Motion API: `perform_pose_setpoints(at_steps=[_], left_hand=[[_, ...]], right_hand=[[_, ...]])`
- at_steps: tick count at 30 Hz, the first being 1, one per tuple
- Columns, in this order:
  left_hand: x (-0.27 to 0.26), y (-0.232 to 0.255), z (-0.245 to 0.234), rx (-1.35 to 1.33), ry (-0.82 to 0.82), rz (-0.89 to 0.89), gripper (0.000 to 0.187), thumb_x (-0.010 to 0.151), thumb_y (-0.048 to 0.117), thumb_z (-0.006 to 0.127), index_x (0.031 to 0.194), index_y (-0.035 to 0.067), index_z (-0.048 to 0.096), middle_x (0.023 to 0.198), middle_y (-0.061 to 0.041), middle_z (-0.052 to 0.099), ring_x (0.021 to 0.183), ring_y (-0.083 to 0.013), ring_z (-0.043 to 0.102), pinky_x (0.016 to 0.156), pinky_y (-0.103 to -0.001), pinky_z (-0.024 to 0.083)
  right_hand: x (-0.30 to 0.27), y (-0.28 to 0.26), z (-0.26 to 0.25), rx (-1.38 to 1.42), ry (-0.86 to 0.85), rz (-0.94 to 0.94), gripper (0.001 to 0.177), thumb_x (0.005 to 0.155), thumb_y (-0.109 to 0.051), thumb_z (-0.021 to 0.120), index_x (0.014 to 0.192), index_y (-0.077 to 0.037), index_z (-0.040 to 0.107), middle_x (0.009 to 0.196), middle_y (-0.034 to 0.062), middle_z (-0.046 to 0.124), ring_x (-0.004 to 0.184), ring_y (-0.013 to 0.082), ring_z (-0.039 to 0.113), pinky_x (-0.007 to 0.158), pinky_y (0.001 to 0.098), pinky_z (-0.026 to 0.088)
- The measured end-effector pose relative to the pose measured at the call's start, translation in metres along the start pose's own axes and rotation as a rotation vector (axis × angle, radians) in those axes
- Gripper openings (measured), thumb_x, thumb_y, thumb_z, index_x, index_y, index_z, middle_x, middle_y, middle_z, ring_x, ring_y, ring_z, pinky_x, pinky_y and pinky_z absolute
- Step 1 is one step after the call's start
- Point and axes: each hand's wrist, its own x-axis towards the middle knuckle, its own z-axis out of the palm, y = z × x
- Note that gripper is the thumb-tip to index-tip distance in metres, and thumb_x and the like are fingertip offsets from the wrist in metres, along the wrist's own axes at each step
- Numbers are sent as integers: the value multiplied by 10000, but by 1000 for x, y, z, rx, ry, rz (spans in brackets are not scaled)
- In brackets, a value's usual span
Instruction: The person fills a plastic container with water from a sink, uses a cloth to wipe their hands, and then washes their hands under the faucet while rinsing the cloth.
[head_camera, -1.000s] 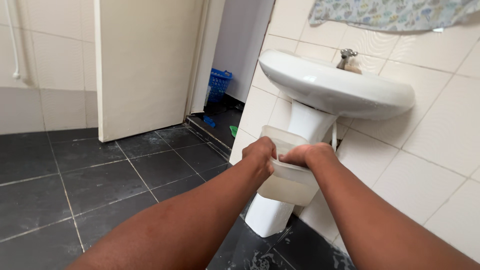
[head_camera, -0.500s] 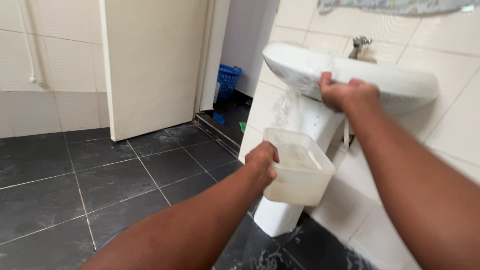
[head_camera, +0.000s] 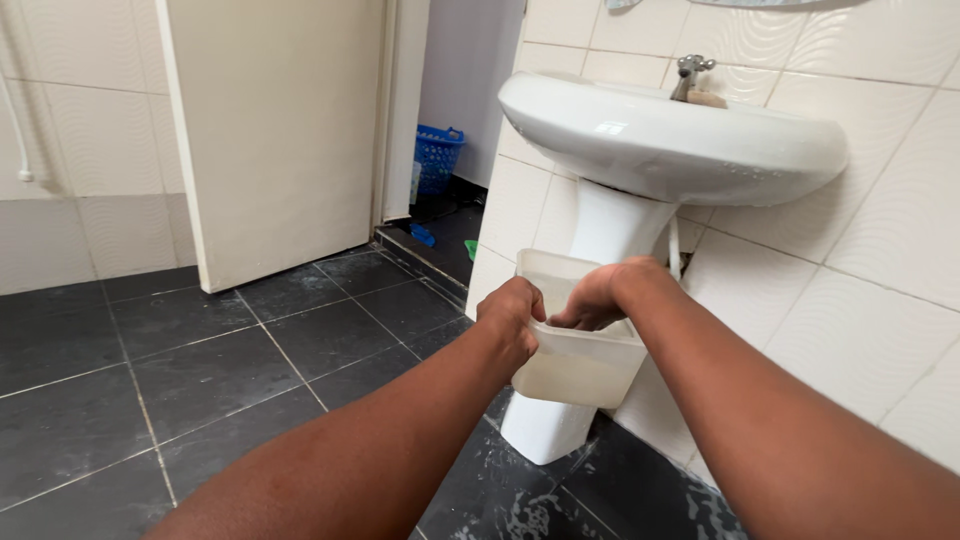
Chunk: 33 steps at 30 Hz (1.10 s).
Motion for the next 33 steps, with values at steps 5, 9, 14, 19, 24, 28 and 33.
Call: perform_pose_setpoints(at_steps=[5, 9, 14, 19, 24, 28, 33], left_hand=[[11, -17, 10, 23, 16, 44, 476, 591, -133, 576, 1065, -176, 604, 1221, -300, 558, 1046, -432, 588, 839, -485, 541], [0, -18, 14, 138, 24, -2, 495, 617, -94, 581, 1110, -139, 579, 1224, -288, 532, 1057, -456, 568, 845, -533, 493], [-10, -27, 18, 106, -29, -42, 515, 617, -95, 549, 1128, -131, 598, 1231, -258, 560, 1031, -392, 585, 846, -466, 544], [-17, -36, 24, 109, -34, -83, 540, 640, -96, 528, 1176, -128, 578, 1263, -250, 514, 1048, -380, 558, 856, -468, 557], [-12, -49, 29, 219, -27, -122, 501, 641, -66, 530, 1140, -102, 559, 1252, -249, 520, 1003, -404, 552, 853, -545, 497], [17, -62, 36, 180, -1, -57, 486, 598, -76, 595, 1079, -145, 618, 1221, -249, 562, 971, -342, 547, 824, -472, 517], [-3, -58, 32, 203, -26, -108, 422, 637, -32, 547, 1057, -43, 577, 1187, -213, 532, 968, -394, 513, 796, -643, 441]], right_hand=[[16, -65, 23, 491, -736, 16, 531, 1106, -269, 353, 1564, -3, 312, 1521, 227, 464, 1396, 372, 566, 1143, 598, 464], [10, -93, 19, 397, -713, -120, 491, 1052, -321, 411, 1469, -64, 444, 1494, 54, 594, 1321, 199, 570, 1146, 548, 469], [-4, -44, -33, 104, -152, -96, 737, 1096, -487, 343, 1593, 50, 260, 1640, 260, 297, 1486, 421, 334, 1213, 529, 268], [-1, -40, -59, -142, -105, -227, 831, 991, -656, 409, 1624, -145, 240, 1671, 85, 344, 1517, 241, 388, 1274, 385, 293], [32, -68, -52, 275, -215, -131, 1002, 1013, -756, 338, 1641, 5, 161, 1670, 263, 270, 1532, 368, 271, 1261, 441, 195], [33, -131, -30, 359, -985, -50, 647, 999, -296, 417, 1554, 37, 388, 1577, 262, 461, 1449, 430, 417, 1167, 567, 356], [32, -122, -48, 223, -419, -73, 622, 1050, -202, 481, 1570, 58, 261, 1592, 222, 326, 1453, 391, 370, 1204, 581, 313]])
